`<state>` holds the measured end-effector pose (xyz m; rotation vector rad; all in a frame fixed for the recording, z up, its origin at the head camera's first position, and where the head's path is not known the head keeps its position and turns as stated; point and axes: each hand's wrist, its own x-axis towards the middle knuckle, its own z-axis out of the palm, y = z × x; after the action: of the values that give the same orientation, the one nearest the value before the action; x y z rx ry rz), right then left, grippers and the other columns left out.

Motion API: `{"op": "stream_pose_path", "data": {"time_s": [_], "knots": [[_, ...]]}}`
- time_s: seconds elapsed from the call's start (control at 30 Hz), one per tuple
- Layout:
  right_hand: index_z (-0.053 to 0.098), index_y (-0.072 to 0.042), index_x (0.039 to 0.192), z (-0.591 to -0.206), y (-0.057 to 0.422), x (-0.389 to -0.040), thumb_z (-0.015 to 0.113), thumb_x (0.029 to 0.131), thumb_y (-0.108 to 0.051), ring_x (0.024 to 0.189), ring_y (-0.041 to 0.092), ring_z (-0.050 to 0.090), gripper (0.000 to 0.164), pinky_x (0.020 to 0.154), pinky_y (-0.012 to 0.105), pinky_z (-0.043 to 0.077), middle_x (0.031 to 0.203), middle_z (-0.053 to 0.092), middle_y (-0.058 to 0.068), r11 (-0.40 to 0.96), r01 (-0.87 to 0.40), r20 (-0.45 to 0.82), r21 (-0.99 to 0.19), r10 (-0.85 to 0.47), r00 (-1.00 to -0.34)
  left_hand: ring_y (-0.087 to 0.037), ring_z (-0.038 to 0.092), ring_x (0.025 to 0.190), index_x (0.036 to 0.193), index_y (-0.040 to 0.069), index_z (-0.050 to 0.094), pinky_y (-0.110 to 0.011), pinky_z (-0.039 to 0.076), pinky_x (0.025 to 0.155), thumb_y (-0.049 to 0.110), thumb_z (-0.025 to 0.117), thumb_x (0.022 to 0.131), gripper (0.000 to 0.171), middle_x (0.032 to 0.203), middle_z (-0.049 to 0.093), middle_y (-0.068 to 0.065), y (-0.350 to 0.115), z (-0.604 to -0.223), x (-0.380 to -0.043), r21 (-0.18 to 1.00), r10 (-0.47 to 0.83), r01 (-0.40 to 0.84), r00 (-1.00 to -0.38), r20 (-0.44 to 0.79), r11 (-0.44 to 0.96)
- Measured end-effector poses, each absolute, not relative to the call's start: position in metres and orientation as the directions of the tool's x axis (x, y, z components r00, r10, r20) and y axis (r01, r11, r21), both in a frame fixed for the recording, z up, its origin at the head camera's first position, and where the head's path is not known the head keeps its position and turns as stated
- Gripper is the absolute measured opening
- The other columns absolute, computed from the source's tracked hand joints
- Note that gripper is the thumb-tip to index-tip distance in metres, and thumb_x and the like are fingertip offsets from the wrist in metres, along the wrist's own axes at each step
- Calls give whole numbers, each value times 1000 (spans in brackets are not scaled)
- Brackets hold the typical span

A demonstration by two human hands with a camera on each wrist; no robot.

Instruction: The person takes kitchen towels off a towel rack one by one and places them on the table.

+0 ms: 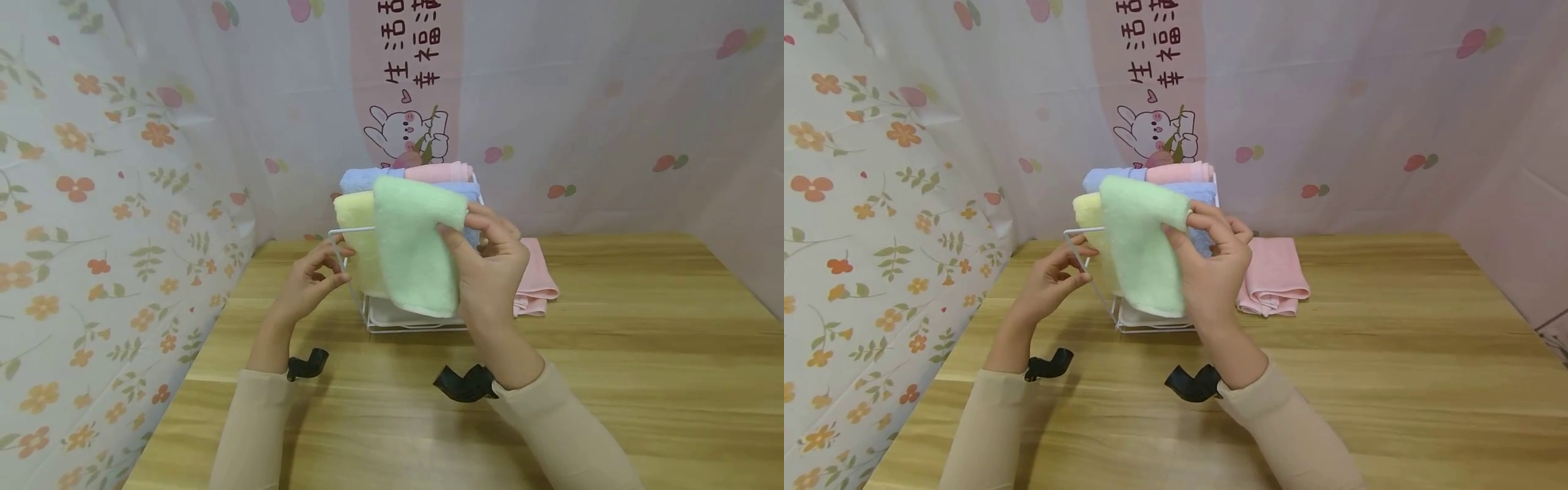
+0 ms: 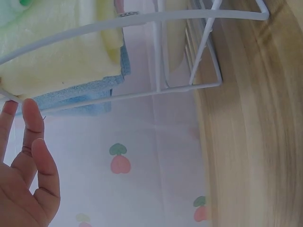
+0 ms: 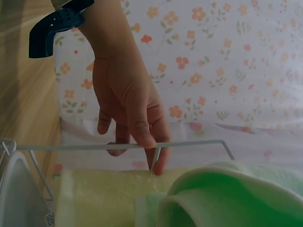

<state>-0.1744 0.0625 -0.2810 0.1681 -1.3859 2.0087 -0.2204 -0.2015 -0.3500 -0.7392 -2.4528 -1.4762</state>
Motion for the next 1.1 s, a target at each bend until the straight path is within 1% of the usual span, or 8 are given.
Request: {"op": "stream_pose_path", "data": {"time_s": [0.13, 0.27, 0.37, 0.43, 0.6, 0.87, 1.0, 1.1], "knots": [[79, -15, 81, -282, 67, -176, 79, 75, 9, 100, 14, 55, 25, 60, 17, 52, 104, 71, -3, -229, -638, 504, -735, 446, -740, -6, 56, 90, 119, 2, 65, -21, 42, 60, 1, 69, 90, 30, 154, 43, -13, -201, -348, -219, 773, 322, 508, -856, 404, 380], [78, -7, 83, -281, 70, -179, 77, 75, 12, 81, 16, 61, 20, 65, 21, 56, 102, 73, 3, -303, -693, 555, -654, 431, -712, -7, 55, 90, 119, 1, 64, -21, 42, 60, 0, 69, 90, 30, 155, 42, -13, -201, -347, -219, 775, 323, 510, -854, 407, 373], [76, 3, 85, -279, 72, -181, 75, 75, 15, 82, 22, 67, 15, 75, 27, 60, 100, 73, 9, -382, -730, 589, -566, 432, -683, -9, 55, 86, 119, 2, 64, -20, 42, 60, 0, 69, 90, 30, 155, 42, -13, -200, -347, -219, 775, 325, 510, -854, 405, 374], [75, 5, 85, -277, 74, -182, 74, 75, 17, 86, 23, 68, 16, 79, 29, 60, 99, 72, 10, -411, -747, 608, -522, 435, -664, -9, 55, 88, 119, 2, 64, -21, 42, 61, 1, 69, 90, 29, 155, 42, -12, -200, -347, -220, 776, 326, 507, -856, 402, 375], [75, 5, 83, -276, 81, -183, 71, 74, 19, 85, 24, 67, 17, 78, 29, 60, 97, 72, 10, -393, -782, 642, -483, 449, -622, -10, 56, 94, 120, 3, 64, -21, 42, 61, 2, 69, 90, 30, 156, 41, -11, -200, -345, -219, 782, 324, 498, -861, 392, 375], [65, 19, 78, -269, 94, -182, 72, 72, 18, 83, 29, 64, 9, 74, 32, 58, 94, 70, 14, -344, -848, 703, -403, 477, -528, -13, 55, 97, 120, 5, 65, -21, 42, 62, 4, 69, 91, 29, 157, 41, -8, -199, -344, -219, 785, 314, 480, -872, 377, 392], [63, 21, 78, -271, 96, -182, 75, 72, 16, 83, 29, 63, 14, 75, 33, 58, 93, 70, 15, -355, -856, 707, -375, 488, -512, -20, 54, 114, 112, 4, 66, -23, 42, 63, 4, 69, 91, 21, 155, 43, -9, -199, -345, -219, 786, 312, 474, -875, 370, 398], [64, 21, 78, -272, 97, -182, 78, 71, 14, 84, 29, 64, 17, 76, 34, 59, 93, 70, 16, -371, -857, 699, -358, 502, -509, -26, 45, 136, 97, 4, 64, -23, 41, 62, 4, 68, 92, 8, 150, 49, -10, -199, -346, -220, 783, 313, 476, -874, 371, 400]]}}
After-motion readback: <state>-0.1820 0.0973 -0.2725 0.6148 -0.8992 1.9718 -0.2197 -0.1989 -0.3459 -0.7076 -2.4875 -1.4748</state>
